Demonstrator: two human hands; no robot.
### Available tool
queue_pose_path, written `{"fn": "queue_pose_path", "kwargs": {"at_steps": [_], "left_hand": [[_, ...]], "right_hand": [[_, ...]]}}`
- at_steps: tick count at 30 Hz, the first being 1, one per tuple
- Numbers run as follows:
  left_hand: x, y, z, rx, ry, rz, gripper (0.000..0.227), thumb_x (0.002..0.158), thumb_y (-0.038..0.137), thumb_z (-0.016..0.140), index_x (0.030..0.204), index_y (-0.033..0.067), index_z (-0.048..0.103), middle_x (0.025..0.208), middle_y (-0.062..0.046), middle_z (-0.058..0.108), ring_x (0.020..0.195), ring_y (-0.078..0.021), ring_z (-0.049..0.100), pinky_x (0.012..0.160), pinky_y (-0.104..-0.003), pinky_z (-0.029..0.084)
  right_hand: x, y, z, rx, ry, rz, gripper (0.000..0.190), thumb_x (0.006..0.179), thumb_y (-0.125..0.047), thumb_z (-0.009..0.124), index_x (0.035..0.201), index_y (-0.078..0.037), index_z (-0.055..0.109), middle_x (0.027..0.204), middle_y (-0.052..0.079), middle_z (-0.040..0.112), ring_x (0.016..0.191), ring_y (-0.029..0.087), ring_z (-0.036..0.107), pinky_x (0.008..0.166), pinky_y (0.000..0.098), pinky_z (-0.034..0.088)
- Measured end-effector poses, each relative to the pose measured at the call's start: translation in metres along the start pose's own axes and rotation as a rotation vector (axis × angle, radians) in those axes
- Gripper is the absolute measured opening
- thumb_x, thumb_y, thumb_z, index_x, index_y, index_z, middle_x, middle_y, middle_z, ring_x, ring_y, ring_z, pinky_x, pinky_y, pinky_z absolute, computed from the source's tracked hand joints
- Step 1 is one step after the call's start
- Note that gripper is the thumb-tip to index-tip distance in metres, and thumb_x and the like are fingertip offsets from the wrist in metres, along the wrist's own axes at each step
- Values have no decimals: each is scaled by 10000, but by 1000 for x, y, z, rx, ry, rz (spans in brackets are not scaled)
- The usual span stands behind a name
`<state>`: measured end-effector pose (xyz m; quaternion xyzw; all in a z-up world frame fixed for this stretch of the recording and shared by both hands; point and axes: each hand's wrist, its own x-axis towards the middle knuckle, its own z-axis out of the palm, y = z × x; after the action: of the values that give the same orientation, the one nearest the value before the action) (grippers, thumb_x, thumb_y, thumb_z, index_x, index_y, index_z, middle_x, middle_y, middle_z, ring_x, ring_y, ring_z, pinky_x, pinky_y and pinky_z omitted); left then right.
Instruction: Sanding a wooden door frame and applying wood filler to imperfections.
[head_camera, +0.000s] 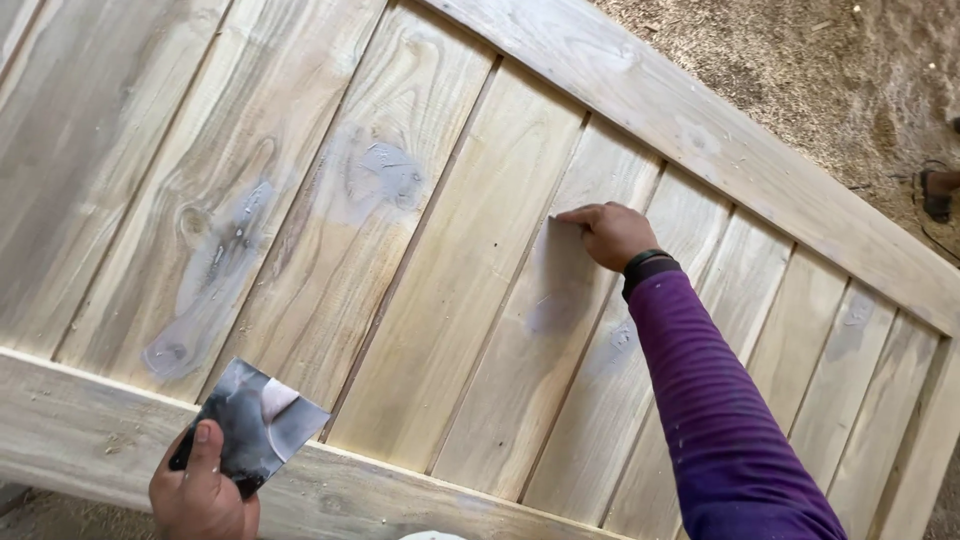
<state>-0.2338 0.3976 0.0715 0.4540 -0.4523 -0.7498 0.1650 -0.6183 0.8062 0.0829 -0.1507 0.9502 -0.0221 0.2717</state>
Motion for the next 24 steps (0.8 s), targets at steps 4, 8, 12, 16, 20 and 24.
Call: {"fn": "queue_pose_path", "kwargs": {"at_steps": [4,8,12,16,20,24], "left_hand": [[6,-4,2,17,-31,-72,381,1075,224,663,1242,-116,618,1162,-153,687,1058,-257,670,941,-412,543],[-3,7,20,-1,-44,-102,393,1043,242,666,1220,-105,618,1149,-151,696,1054,-262,686,933,-423,560],[2,2,8,15,-31,-83,404,1063,247,661,1227,-120,618,1143,-163,693,1052,-269,682,939,-421,557],[-1,2,-5,47,25,-53,405,1070,242,670,1235,-123,607,1148,-170,689,1063,-274,683,949,-418,554],[3,-3,-5,38,25,-17,419,1062,252,679,1248,-115,604,1157,-164,692,1078,-267,690,962,-406,560],[-1,2,-3,119,63,-115,444,1060,301,668,1250,-99,629,1102,-158,694,991,-254,675,838,-391,537]], "right_hand": [[-15,-4,23,-102,2,-226,438,945,-105,566,1279,-339,724,1324,-92,704,1196,192,619,1015,418,507],[-43,-19,17,-187,-101,-263,408,991,-141,541,1286,-367,710,1345,-128,679,1256,168,579,1049,401,464],[-51,-12,10,-293,-190,-354,447,996,-92,507,1293,-368,695,1359,-155,661,1277,146,568,1084,386,412],[-55,-6,18,-427,-70,-448,522,975,-34,515,1320,-395,669,1402,-149,634,1325,147,540,1147,409,370],[-68,8,63,-507,177,-636,607,900,-7,544,1372,-379,630,1450,-88,611,1317,188,539,1134,421,366],[-95,15,65,-363,206,-479,535,889,-72,574,1353,-335,630,1440,-39,605,1330,222,540,1118,432,398]]}}
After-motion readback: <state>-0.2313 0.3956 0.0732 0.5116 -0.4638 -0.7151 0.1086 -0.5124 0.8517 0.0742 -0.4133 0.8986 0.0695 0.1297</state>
